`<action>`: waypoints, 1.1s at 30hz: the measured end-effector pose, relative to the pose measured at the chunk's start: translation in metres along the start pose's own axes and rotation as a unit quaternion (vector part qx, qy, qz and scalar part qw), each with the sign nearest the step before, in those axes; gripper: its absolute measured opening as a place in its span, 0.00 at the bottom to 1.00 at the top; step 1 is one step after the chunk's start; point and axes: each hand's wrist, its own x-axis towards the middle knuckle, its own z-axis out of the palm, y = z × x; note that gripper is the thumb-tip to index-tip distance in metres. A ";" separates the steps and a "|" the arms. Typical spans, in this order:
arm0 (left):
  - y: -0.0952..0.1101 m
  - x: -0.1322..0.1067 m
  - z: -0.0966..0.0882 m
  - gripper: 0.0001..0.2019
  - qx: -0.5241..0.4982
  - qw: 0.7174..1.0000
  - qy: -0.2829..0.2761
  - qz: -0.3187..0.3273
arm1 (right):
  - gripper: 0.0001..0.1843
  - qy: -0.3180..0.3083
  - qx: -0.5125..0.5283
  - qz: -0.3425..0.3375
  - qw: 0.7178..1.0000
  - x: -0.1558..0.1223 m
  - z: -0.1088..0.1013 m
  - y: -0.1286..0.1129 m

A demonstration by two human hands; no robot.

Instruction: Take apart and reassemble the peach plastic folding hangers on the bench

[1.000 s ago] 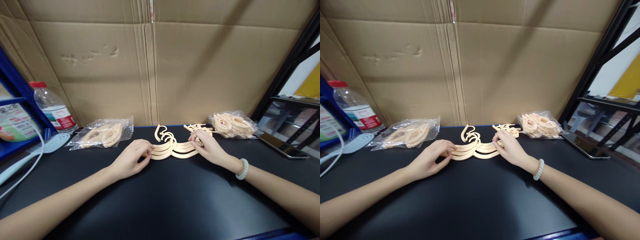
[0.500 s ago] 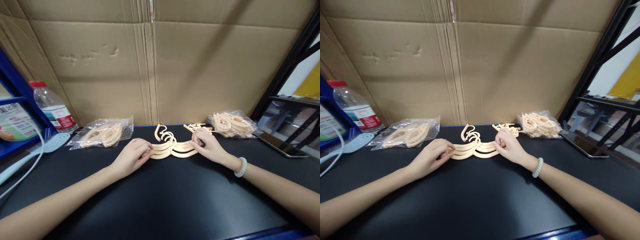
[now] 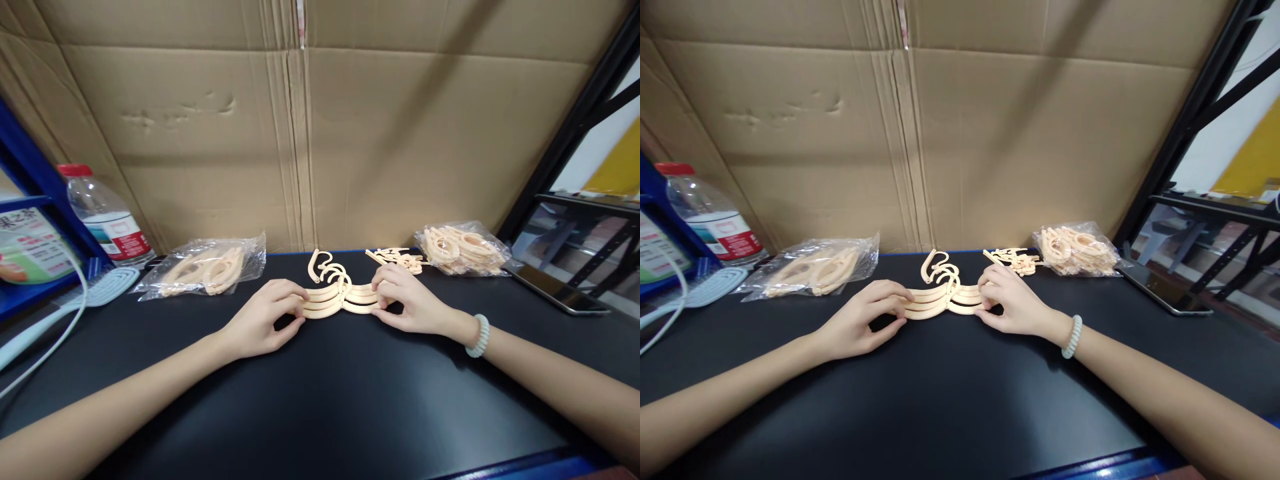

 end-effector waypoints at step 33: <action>-0.004 0.008 -0.001 0.06 0.032 0.994 0.009 -0.100 | 0.07 0.093 0.009 0.096 0.991 0.014 0.002 0.005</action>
